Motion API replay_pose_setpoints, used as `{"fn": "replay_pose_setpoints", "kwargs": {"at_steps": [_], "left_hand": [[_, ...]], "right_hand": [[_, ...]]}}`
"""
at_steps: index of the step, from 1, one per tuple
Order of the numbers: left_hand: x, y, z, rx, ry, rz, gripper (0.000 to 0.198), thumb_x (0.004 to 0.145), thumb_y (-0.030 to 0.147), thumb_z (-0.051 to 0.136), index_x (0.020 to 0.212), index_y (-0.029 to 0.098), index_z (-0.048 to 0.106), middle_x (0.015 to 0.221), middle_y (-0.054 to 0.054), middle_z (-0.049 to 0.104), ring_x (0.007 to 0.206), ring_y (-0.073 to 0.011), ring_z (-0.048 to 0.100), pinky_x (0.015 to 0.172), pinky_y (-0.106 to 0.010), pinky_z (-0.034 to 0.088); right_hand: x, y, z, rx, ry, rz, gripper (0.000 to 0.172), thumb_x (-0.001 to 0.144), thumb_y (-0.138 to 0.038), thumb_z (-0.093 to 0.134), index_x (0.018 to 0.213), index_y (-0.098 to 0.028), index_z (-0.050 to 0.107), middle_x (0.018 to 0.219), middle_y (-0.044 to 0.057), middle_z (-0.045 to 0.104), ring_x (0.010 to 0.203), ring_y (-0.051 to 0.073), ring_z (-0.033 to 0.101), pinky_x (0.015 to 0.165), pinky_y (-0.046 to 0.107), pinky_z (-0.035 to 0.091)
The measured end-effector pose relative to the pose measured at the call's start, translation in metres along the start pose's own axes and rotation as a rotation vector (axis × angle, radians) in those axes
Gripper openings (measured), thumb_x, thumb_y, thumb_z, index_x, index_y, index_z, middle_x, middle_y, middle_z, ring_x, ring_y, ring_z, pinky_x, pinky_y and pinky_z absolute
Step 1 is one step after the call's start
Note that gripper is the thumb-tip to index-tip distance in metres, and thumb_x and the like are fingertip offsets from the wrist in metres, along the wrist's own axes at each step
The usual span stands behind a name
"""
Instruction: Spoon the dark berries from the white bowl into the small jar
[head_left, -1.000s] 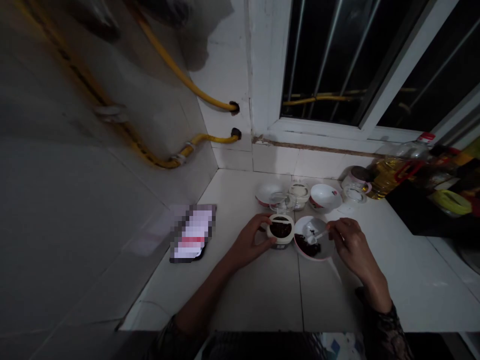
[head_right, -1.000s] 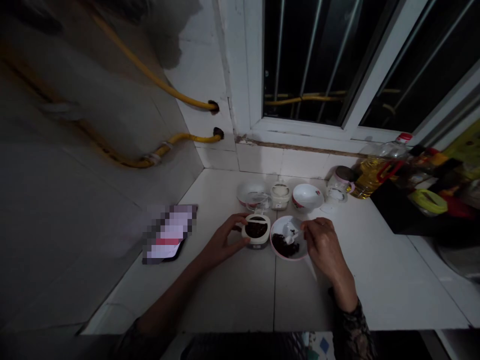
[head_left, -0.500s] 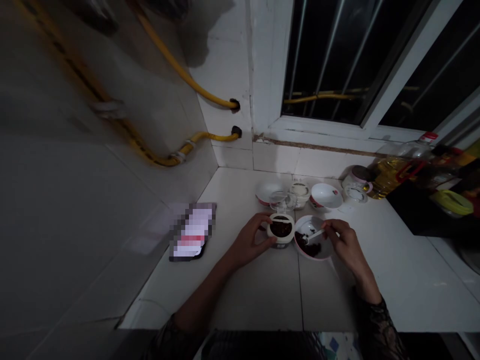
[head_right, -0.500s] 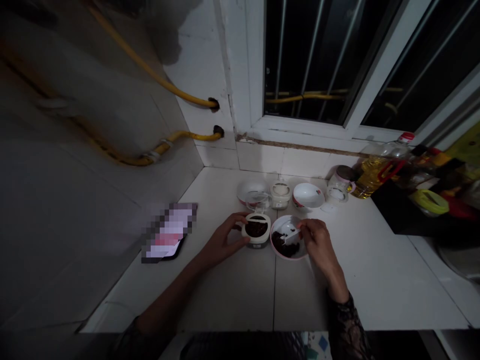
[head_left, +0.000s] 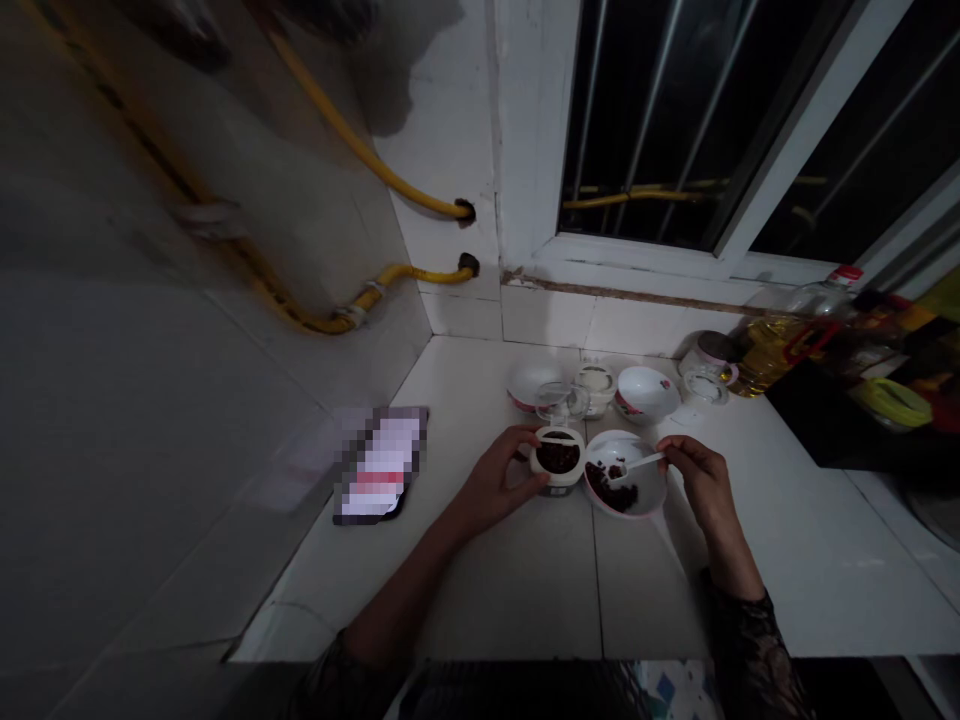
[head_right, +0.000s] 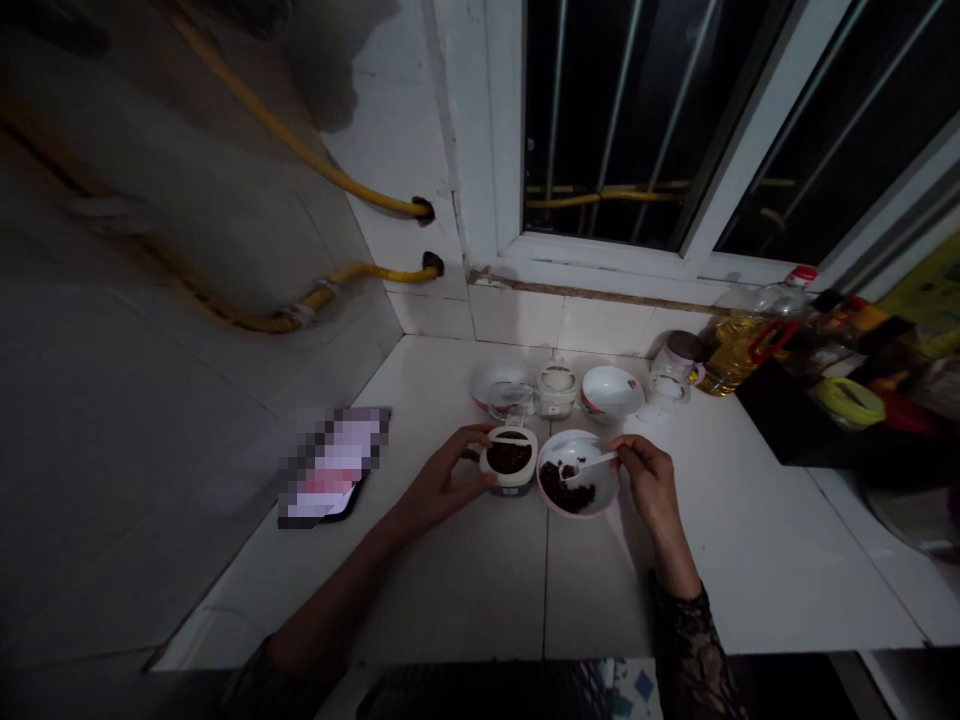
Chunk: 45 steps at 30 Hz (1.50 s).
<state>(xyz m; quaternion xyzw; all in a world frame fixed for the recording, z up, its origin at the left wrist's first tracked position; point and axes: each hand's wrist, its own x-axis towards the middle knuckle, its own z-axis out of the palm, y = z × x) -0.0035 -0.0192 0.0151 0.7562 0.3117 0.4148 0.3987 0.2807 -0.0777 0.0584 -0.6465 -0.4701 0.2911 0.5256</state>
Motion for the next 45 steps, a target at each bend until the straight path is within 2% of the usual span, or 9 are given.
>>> {"fn": "replay_pose_setpoints", "kwargs": {"at_steps": [10, 14, 18, 24, 26, 29, 32, 36, 45], "left_hand": [[0.0, 0.002, 0.0, -0.006, 0.012, 0.011, 0.028, 0.084, 0.028, 0.066, 0.108, 0.024, 0.052, 0.13, -0.011, 0.057, 0.115, -0.0246, 0.059, 0.085, -0.034, 0.052], [0.0, 0.001, 0.001, 0.003, 0.011, 0.007, 0.027, 0.084, 0.028, 0.066, 0.107, 0.023, 0.052, 0.13, -0.011, 0.057, 0.115, -0.0248, 0.059, 0.085, -0.035, 0.052], [0.0, 0.0, 0.001, 0.006, 0.003, 0.001, 0.028, 0.085, 0.027, 0.065, 0.108, 0.023, 0.052, 0.132, -0.012, 0.056, 0.118, -0.0255, 0.057, 0.087, -0.036, 0.052], [0.0, 0.001, 0.0, 0.003, -0.005, 0.009, 0.029, 0.084, 0.028, 0.066, 0.109, 0.023, 0.052, 0.13, -0.012, 0.057, 0.118, -0.0261, 0.058, 0.087, -0.036, 0.052], [0.0, 0.002, 0.0, 0.0, -0.009, 0.005, 0.028, 0.085, 0.028, 0.066, 0.108, 0.023, 0.051, 0.13, -0.012, 0.056, 0.118, -0.0258, 0.058, 0.086, -0.035, 0.052], [0.0, 0.001, 0.0, -0.002, -0.005, 0.011, 0.029, 0.085, 0.028, 0.066, 0.109, 0.023, 0.051, 0.132, -0.012, 0.055, 0.118, -0.0256, 0.058, 0.086, -0.035, 0.052], [0.0, -0.001, 0.0, -0.002, -0.009, 0.01, 0.03, 0.085, 0.027, 0.066, 0.111, 0.023, 0.05, 0.134, -0.012, 0.055, 0.118, -0.0251, 0.058, 0.088, -0.036, 0.052], [0.0, 0.0, 0.0, 0.0, -0.009, 0.006, 0.029, 0.085, 0.026, 0.067, 0.109, 0.023, 0.051, 0.133, -0.012, 0.055, 0.118, -0.0247, 0.058, 0.089, -0.035, 0.052], [0.0, 0.002, 0.0, 0.017, -0.001, 0.01, 0.028, 0.085, 0.027, 0.066, 0.108, 0.023, 0.052, 0.13, -0.012, 0.057, 0.118, -0.0249, 0.058, 0.089, -0.035, 0.051]], "right_hand": [[0.003, -0.004, 0.0, 0.119, 0.034, 0.056, 0.019, 0.061, -0.038, 0.066, 0.066, -0.02, 0.067, 0.049, -0.001, 0.058, 0.055, 0.018, 0.053, 0.062, 0.032, 0.042], [0.003, -0.012, 0.009, 0.118, 0.059, -0.034, 0.019, 0.066, -0.039, 0.066, 0.07, -0.02, 0.066, 0.052, -0.002, 0.058, 0.058, 0.018, 0.055, 0.065, 0.033, 0.043], [-0.008, -0.024, 0.029, 0.009, 0.082, -0.226, 0.019, 0.083, -0.038, 0.058, 0.079, -0.021, 0.064, 0.06, -0.001, 0.061, 0.065, 0.019, 0.058, 0.07, 0.033, 0.045], [-0.025, -0.034, 0.049, -0.363, 0.005, -0.894, 0.018, 0.092, -0.016, 0.048, 0.091, -0.024, 0.064, 0.077, 0.0, 0.07, 0.085, 0.02, 0.065, 0.1, 0.045, 0.039], [-0.024, -0.033, 0.045, -0.413, 0.032, -0.984, 0.02, 0.091, -0.013, 0.048, 0.094, -0.025, 0.063, 0.079, 0.0, 0.07, 0.085, 0.019, 0.066, 0.102, 0.047, 0.038], [-0.016, -0.026, 0.031, -0.41, 0.14, -0.935, 0.017, 0.092, -0.015, 0.049, 0.095, -0.025, 0.062, 0.075, -0.001, 0.069, 0.081, 0.019, 0.066, 0.099, 0.046, 0.041], [-0.005, -0.013, 0.014, -0.471, 0.185, -0.772, 0.015, 0.093, -0.02, 0.049, 0.089, -0.024, 0.063, 0.073, 0.0, 0.068, 0.081, 0.021, 0.064, 0.094, 0.043, 0.043], [0.005, 0.005, 0.002, -0.62, 0.069, -0.587, 0.017, 0.09, -0.024, 0.049, 0.085, -0.023, 0.065, 0.067, 0.002, 0.068, 0.078, 0.023, 0.064, 0.089, 0.043, 0.043], [0.003, 0.016, 0.014, -0.616, -0.006, -0.511, 0.022, 0.087, -0.023, 0.045, 0.081, -0.022, 0.066, 0.072, 0.005, 0.07, 0.081, 0.025, 0.064, 0.087, 0.042, 0.043]]}}
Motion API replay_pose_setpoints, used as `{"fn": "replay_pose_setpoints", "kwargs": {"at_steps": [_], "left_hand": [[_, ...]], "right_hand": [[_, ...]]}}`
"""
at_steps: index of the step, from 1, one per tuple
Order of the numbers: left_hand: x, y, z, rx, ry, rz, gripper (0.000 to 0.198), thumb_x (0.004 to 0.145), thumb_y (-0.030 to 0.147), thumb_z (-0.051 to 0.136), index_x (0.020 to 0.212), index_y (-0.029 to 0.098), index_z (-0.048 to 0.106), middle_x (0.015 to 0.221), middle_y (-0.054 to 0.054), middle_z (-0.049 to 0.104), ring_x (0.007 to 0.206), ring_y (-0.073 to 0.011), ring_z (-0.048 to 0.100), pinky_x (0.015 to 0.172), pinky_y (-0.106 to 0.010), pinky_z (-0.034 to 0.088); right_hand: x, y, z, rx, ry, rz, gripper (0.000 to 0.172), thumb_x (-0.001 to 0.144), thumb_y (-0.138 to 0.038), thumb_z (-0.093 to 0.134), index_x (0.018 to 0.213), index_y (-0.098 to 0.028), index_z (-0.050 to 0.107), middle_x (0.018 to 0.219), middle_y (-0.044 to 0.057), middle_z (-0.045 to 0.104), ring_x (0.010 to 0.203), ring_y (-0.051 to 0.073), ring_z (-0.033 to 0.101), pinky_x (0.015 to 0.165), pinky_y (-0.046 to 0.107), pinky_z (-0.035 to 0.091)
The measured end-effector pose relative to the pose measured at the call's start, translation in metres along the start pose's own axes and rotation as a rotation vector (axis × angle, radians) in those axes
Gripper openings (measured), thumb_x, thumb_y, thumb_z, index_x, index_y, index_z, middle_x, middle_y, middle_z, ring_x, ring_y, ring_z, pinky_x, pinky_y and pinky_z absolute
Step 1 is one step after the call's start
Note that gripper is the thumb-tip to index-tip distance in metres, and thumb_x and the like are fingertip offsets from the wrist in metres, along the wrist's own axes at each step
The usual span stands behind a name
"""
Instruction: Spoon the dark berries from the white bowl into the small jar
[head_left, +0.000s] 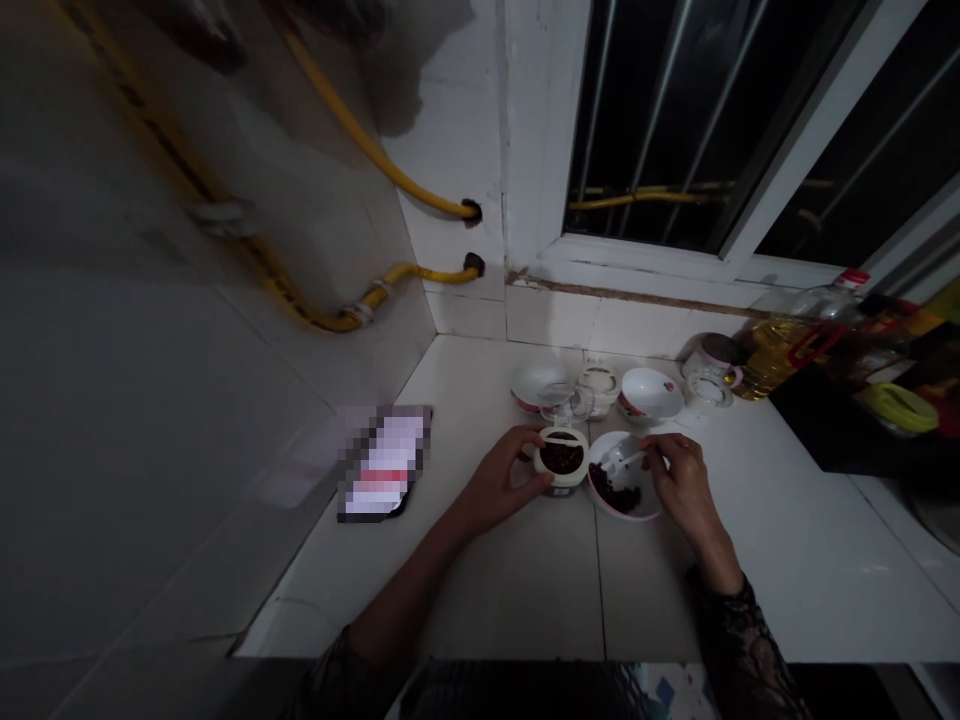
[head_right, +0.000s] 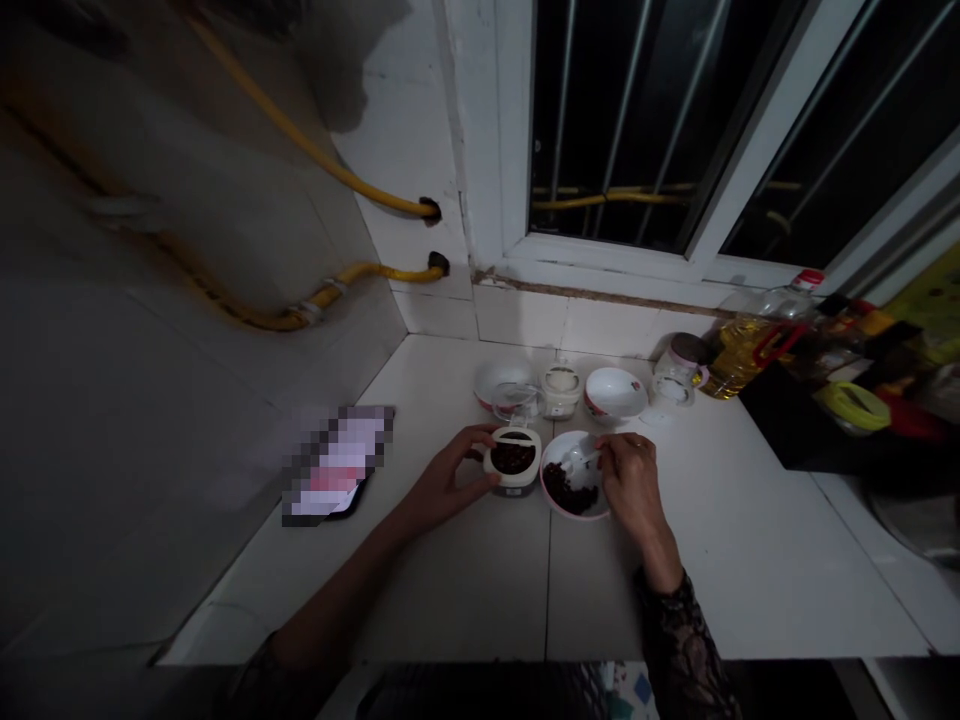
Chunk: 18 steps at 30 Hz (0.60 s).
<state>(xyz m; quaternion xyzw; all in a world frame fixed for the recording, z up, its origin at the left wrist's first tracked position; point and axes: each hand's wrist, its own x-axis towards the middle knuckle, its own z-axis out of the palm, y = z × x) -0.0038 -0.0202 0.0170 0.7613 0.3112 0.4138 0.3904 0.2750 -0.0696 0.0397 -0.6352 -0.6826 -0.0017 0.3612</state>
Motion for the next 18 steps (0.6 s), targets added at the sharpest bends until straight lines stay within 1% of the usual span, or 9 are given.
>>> {"fn": "replay_pose_setpoints", "kwargs": {"at_steps": [3, 6, 8, 11, 14, 18], "left_hand": [[0.0, 0.0, 0.0, -0.017, 0.001, -0.004, 0.028, 0.084, 0.027, 0.066, 0.108, 0.023, 0.052, 0.131, -0.011, 0.057, 0.117, -0.0248, 0.058, 0.087, -0.035, 0.051], [0.0, 0.001, 0.0, -0.02, 0.011, -0.009, 0.028, 0.084, 0.027, 0.067, 0.108, 0.023, 0.052, 0.131, -0.011, 0.056, 0.116, -0.0246, 0.059, 0.085, -0.034, 0.052], [0.0, 0.001, 0.0, -0.021, 0.012, -0.006, 0.028, 0.083, 0.026, 0.067, 0.107, 0.023, 0.052, 0.13, -0.011, 0.057, 0.116, -0.0244, 0.059, 0.086, -0.034, 0.051], [0.0, 0.0, 0.0, -0.022, 0.01, -0.002, 0.028, 0.084, 0.027, 0.066, 0.107, 0.023, 0.052, 0.13, -0.011, 0.057, 0.116, -0.0244, 0.058, 0.086, -0.034, 0.051], [0.0, 0.0, 0.0, -0.014, 0.006, -0.005, 0.027, 0.084, 0.026, 0.066, 0.107, 0.023, 0.051, 0.13, -0.011, 0.057, 0.116, -0.0243, 0.058, 0.086, -0.034, 0.051], [0.0, 0.001, 0.0, -0.004, 0.01, 0.0, 0.027, 0.084, 0.027, 0.066, 0.107, 0.023, 0.052, 0.13, -0.012, 0.057, 0.117, -0.0249, 0.058, 0.088, -0.036, 0.051]], "right_hand": [[-0.001, -0.006, 0.001, 0.054, 0.008, 0.003, 0.021, 0.087, -0.024, 0.046, 0.081, -0.022, 0.065, 0.067, 0.004, 0.068, 0.08, 0.025, 0.063, 0.085, 0.041, 0.044], [-0.003, -0.015, 0.002, 0.11, -0.005, 0.011, 0.02, 0.087, -0.026, 0.047, 0.08, -0.023, 0.065, 0.07, 0.005, 0.069, 0.084, 0.025, 0.063, 0.085, 0.041, 0.044], [-0.004, -0.021, 0.003, 0.162, -0.026, 0.048, 0.021, 0.088, -0.028, 0.046, 0.079, -0.023, 0.065, 0.07, 0.005, 0.069, 0.081, 0.025, 0.062, 0.082, 0.039, 0.044], [-0.004, -0.026, 0.003, 0.226, -0.036, 0.154, 0.023, 0.086, -0.033, 0.048, 0.078, -0.023, 0.066, 0.066, 0.005, 0.068, 0.077, 0.024, 0.061, 0.079, 0.038, 0.044], [-0.002, -0.026, -0.001, 0.298, -0.036, 0.277, 0.023, 0.083, -0.038, 0.05, 0.075, -0.022, 0.066, 0.063, 0.003, 0.068, 0.071, 0.023, 0.061, 0.077, 0.036, 0.044], [0.002, -0.02, -0.005, 0.465, -0.031, 0.439, 0.025, 0.076, -0.044, 0.056, 0.074, -0.021, 0.065, 0.058, 0.001, 0.065, 0.061, 0.02, 0.058, 0.067, 0.032, 0.042]]}}
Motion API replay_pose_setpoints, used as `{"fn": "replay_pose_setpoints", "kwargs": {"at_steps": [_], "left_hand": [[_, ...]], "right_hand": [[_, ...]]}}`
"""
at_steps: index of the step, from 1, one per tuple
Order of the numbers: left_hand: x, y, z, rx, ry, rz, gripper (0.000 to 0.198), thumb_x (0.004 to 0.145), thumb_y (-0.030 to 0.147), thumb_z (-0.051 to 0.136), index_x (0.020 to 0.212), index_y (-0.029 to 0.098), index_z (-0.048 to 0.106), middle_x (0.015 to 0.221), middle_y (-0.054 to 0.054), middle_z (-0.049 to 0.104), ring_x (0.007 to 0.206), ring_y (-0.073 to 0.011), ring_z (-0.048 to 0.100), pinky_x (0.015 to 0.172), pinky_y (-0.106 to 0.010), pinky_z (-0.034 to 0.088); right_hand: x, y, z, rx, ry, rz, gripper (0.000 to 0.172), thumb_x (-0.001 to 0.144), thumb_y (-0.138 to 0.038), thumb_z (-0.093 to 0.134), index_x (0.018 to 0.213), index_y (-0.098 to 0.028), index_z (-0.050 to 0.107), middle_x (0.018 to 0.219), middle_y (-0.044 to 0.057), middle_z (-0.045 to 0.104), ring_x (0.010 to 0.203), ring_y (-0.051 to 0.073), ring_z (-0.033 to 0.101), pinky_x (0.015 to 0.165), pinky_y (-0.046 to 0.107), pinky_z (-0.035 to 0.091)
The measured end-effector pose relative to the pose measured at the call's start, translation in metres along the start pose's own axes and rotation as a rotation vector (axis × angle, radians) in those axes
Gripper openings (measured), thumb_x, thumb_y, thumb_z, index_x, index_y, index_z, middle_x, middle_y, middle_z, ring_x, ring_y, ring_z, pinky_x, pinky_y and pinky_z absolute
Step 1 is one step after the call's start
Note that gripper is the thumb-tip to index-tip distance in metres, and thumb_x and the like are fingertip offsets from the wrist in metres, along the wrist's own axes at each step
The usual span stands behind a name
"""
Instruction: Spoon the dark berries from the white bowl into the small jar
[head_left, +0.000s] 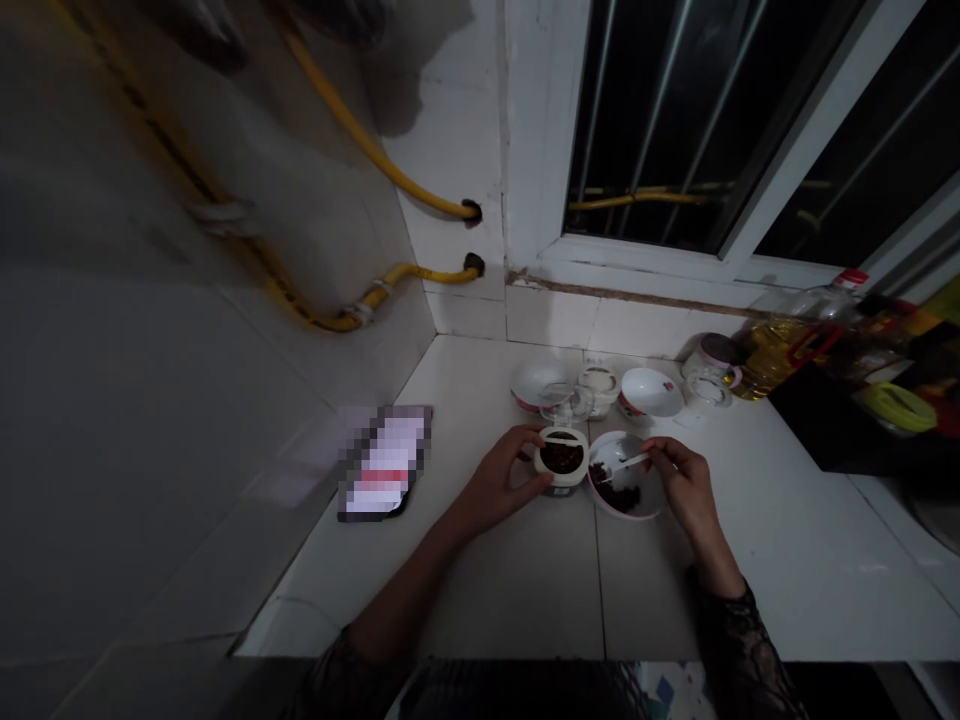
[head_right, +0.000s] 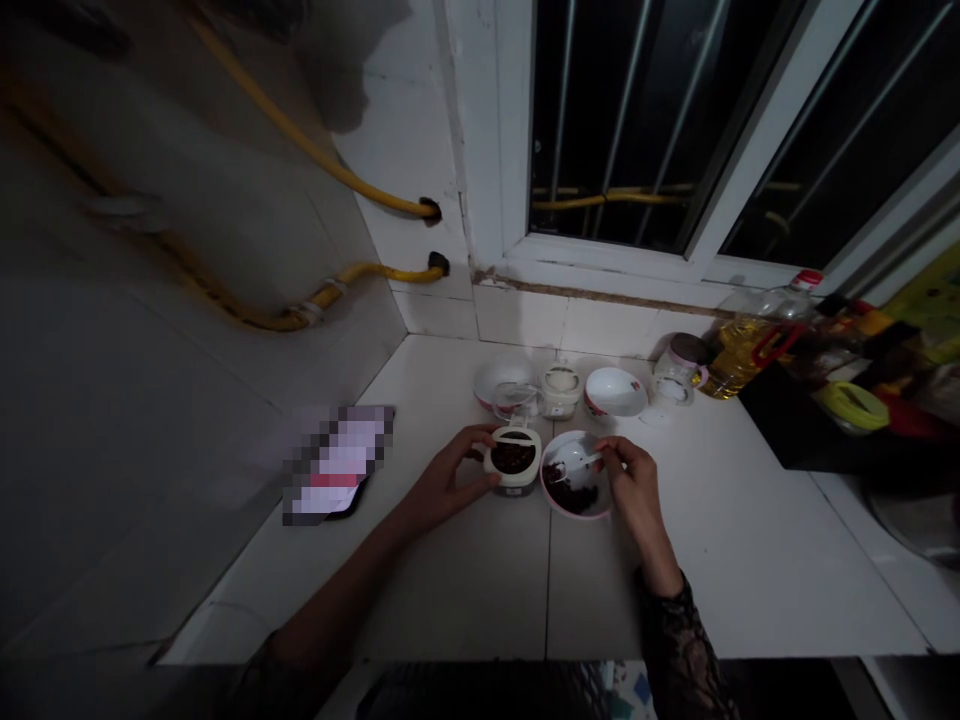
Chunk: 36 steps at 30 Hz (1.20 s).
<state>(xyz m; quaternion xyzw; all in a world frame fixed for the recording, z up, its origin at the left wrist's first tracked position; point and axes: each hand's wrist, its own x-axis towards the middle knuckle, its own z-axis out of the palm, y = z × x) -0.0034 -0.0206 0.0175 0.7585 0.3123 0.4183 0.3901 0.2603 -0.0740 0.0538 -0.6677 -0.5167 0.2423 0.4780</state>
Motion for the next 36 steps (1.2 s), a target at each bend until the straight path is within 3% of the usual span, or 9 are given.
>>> {"fn": "replay_pose_setpoints", "kwargs": {"at_steps": [7, 36], "left_hand": [[0.0005, 0.001, -0.0005, -0.014, -0.009, -0.015, 0.028, 0.084, 0.027, 0.067, 0.107, 0.023, 0.052, 0.132, -0.012, 0.057, 0.115, -0.0246, 0.059, 0.085, -0.035, 0.052], [0.0005, -0.0001, -0.0005, -0.004, -0.019, -0.017, 0.028, 0.085, 0.028, 0.066, 0.108, 0.023, 0.051, 0.133, -0.011, 0.055, 0.119, -0.0243, 0.057, 0.088, -0.035, 0.052]], "right_hand": [[0.0043, 0.0019, -0.003, 0.149, 0.031, 0.072, 0.025, 0.067, -0.044, 0.062, 0.071, -0.02, 0.065, 0.051, -0.001, 0.06, 0.057, 0.018, 0.055, 0.061, 0.03, 0.04], [0.0014, 0.0005, -0.0043, 0.075, 0.073, 0.063, 0.022, 0.069, -0.042, 0.059, 0.071, -0.021, 0.065, 0.053, -0.001, 0.06, 0.06, 0.02, 0.054, 0.063, 0.03, 0.038]]}}
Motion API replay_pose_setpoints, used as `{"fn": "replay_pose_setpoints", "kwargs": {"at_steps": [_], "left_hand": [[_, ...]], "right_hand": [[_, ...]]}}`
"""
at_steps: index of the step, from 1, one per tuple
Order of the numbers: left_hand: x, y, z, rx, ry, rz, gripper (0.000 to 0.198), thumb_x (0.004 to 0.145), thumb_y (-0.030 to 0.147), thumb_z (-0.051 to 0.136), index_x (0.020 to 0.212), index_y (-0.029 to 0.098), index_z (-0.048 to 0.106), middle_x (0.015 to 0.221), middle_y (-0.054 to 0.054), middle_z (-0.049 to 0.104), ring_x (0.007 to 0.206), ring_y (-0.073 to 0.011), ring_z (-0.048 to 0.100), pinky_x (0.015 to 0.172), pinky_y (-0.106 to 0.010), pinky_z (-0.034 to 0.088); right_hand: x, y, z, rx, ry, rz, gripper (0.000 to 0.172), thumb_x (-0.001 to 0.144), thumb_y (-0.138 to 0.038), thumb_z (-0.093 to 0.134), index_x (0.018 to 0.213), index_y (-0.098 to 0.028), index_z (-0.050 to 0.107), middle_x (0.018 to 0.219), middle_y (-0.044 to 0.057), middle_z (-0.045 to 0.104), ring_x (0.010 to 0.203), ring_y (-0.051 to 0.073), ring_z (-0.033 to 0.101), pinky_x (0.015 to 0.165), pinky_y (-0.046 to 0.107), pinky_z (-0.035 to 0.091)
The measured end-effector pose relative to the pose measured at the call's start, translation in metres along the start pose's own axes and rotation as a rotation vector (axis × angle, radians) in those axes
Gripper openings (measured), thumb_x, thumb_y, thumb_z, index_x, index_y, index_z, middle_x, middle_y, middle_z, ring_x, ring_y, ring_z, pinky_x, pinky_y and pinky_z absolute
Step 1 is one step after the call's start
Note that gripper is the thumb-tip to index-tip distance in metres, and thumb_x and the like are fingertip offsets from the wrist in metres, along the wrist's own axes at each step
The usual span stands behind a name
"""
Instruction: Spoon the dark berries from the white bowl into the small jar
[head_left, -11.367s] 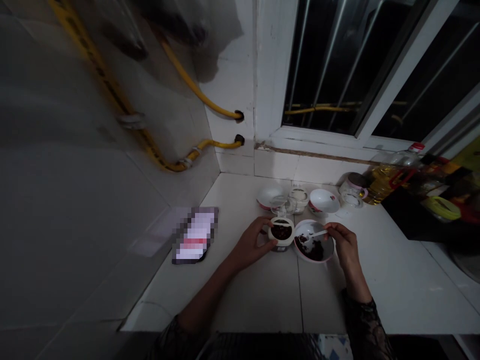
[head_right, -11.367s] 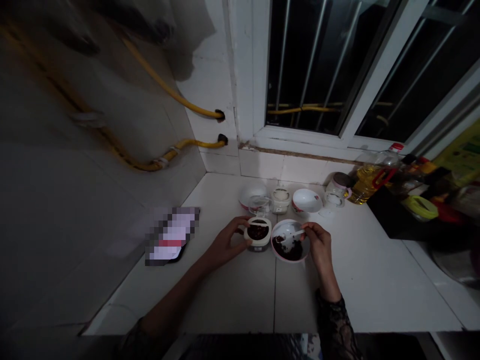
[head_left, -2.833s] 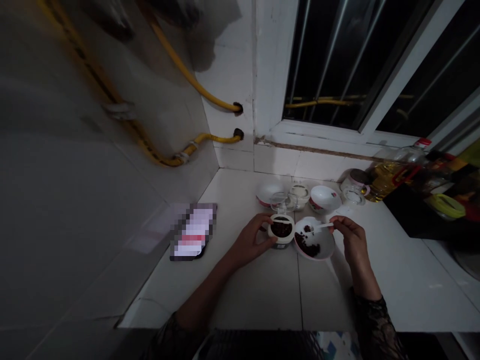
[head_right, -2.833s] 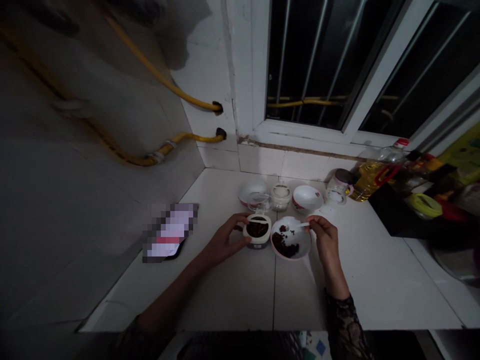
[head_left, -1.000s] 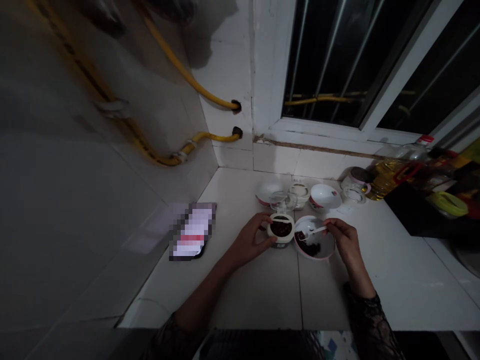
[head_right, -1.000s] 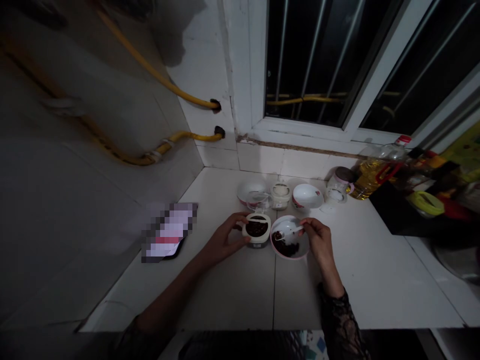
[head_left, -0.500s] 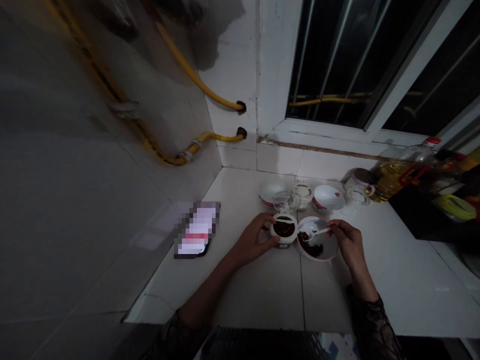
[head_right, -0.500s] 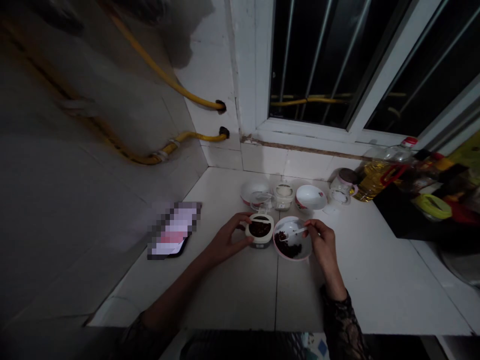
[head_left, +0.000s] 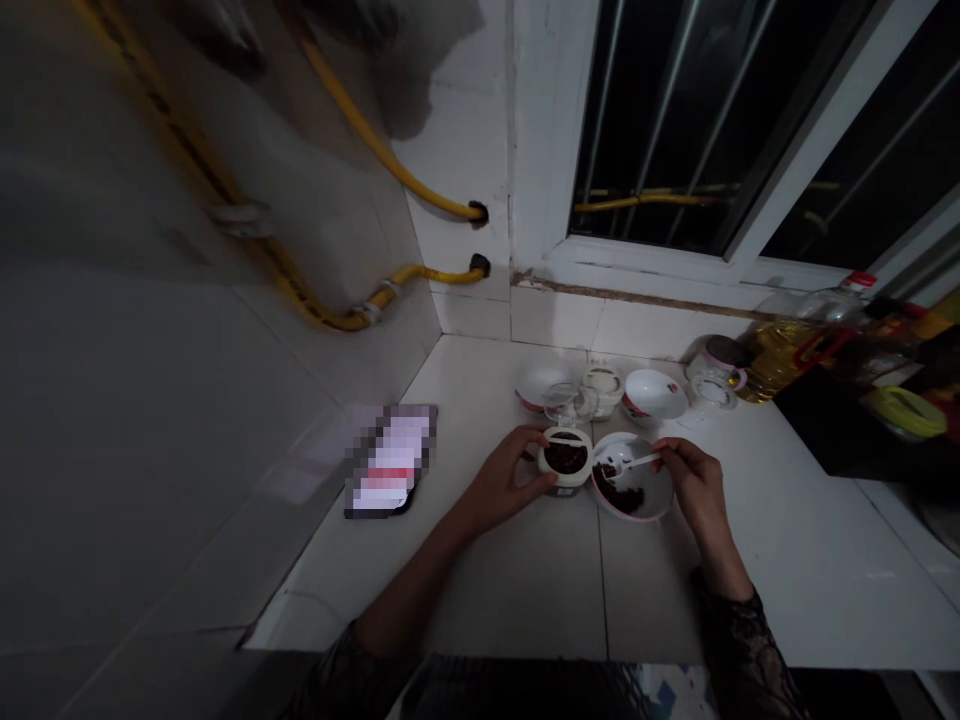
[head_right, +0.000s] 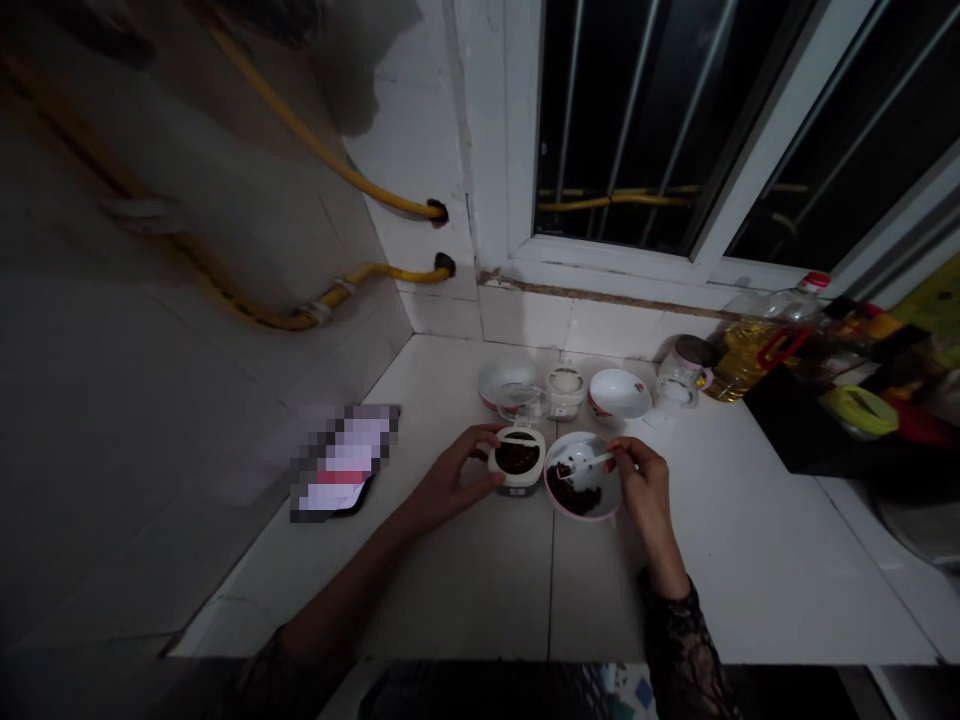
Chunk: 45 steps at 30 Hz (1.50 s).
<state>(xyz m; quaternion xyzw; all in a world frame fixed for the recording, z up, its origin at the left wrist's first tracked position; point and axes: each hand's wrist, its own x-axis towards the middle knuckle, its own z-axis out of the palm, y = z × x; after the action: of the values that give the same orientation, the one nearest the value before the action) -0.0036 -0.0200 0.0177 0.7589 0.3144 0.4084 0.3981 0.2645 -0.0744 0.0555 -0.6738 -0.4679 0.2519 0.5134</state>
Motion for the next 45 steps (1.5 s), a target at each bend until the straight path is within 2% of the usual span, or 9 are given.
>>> {"fn": "replay_pose_setpoints", "kwargs": {"at_steps": [9, 14, 19, 23, 26, 30, 35, 40, 45], "left_hand": [[0.0, -0.001, 0.001, -0.002, 0.004, 0.016, 0.028, 0.085, 0.028, 0.066, 0.108, 0.023, 0.051, 0.133, -0.012, 0.056, 0.117, -0.0247, 0.058, 0.087, -0.036, 0.052], [0.0, 0.001, 0.0, -0.005, 0.006, 0.005, 0.028, 0.084, 0.027, 0.066, 0.108, 0.023, 0.052, 0.13, -0.012, 0.057, 0.118, -0.0254, 0.058, 0.088, -0.037, 0.051], [0.0, 0.002, 0.0, -0.006, 0.007, -0.005, 0.027, 0.084, 0.028, 0.066, 0.107, 0.023, 0.052, 0.131, -0.011, 0.057, 0.118, -0.0251, 0.058, 0.091, -0.037, 0.05], [0.0, 0.001, 0.0, -0.02, 0.019, 0.005, 0.029, 0.083, 0.029, 0.067, 0.107, 0.023, 0.053, 0.129, -0.011, 0.058, 0.118, -0.0257, 0.058, 0.089, -0.037, 0.052], [0.0, 0.0, 0.0, -0.02, 0.016, 0.009, 0.028, 0.083, 0.028, 0.067, 0.107, 0.023, 0.053, 0.129, -0.011, 0.058, 0.117, -0.0253, 0.058, 0.088, -0.036, 0.052], [0.0, 0.0, 0.0, -0.018, 0.003, -0.002, 0.028, 0.084, 0.028, 0.067, 0.108, 0.024, 0.052, 0.13, -0.011, 0.057, 0.118, -0.0251, 0.058, 0.087, -0.036, 0.052], [0.0, -0.001, 0.0, -0.005, 0.007, -0.004, 0.029, 0.084, 0.028, 0.067, 0.108, 0.023, 0.052, 0.132, -0.012, 0.057, 0.118, -0.0259, 0.058, 0.087, -0.037, 0.052], [0.0, 0.0, 0.0, -0.013, 0.006, 0.008, 0.027, 0.085, 0.027, 0.066, 0.108, 0.023, 0.052, 0.131, -0.012, 0.057, 0.118, -0.0251, 0.058, 0.089, -0.036, 0.051], [0.0, 0.001, -0.001, 0.005, -0.011, 0.001, 0.027, 0.086, 0.028, 0.065, 0.108, 0.023, 0.05, 0.131, -0.012, 0.055, 0.118, -0.0244, 0.057, 0.089, -0.036, 0.05]], "right_hand": [[0.005, 0.006, -0.002, 0.055, 0.035, 0.001, 0.021, 0.068, -0.041, 0.061, 0.07, -0.021, 0.064, 0.051, -0.001, 0.059, 0.058, 0.019, 0.054, 0.064, 0.031, 0.04], [0.001, -0.006, 0.003, 0.111, 0.072, -0.079, 0.022, 0.073, -0.042, 0.061, 0.074, -0.02, 0.064, 0.054, -0.001, 0.059, 0.06, 0.019, 0.055, 0.067, 0.032, 0.044], [-0.015, -0.024, 0.02, -0.035, 0.1, -0.424, 0.02, 0.09, -0.036, 0.051, 0.085, -0.023, 0.065, 0.07, 0.003, 0.067, 0.079, 0.022, 0.063, 0.084, 0.038, 0.048], [-0.024, -0.029, 0.027, -0.323, -0.001, -0.804, 0.022, 0.092, -0.026, 0.045, 0.087, -0.026, 0.067, 0.082, 0.004, 0.072, 0.09, 0.023, 0.066, 0.1, 0.048, 0.041], [-0.023, -0.026, 0.022, -0.392, 0.025, -0.908, 0.022, 0.091, -0.02, 0.045, 0.09, -0.027, 0.066, 0.082, 0.003, 0.072, 0.088, 0.022, 0.067, 0.102, 0.049, 0.04], [-0.011, -0.014, 0.004, -0.387, 0.176, -0.791, 0.019, 0.093, -0.023, 0.046, 0.09, -0.025, 0.065, 0.078, 0.004, 0.07, 0.085, 0.023, 0.065, 0.096, 0.047, 0.043], [0.007, 0.008, -0.016, -0.577, 0.061, -0.628, 0.018, 0.088, -0.023, 0.048, 0.087, -0.023, 0.066, 0.069, 0.003, 0.068, 0.08, 0.025, 0.062, 0.091, 0.046, 0.041], [0.003, 0.014, -0.003, -0.499, -0.072, -0.513, 0.02, 0.085, -0.025, 0.048, 0.084, -0.023, 0.067, 0.067, 0.004, 0.069, 0.082, 0.026, 0.062, 0.089, 0.044, 0.04], [-0.006, 0.002, 0.012, -0.266, -0.134, -0.232, 0.024, 0.083, -0.037, 0.049, 0.077, -0.022, 0.066, 0.064, 0.004, 0.067, 0.076, 0.024, 0.062, 0.079, 0.037, 0.043]]}}
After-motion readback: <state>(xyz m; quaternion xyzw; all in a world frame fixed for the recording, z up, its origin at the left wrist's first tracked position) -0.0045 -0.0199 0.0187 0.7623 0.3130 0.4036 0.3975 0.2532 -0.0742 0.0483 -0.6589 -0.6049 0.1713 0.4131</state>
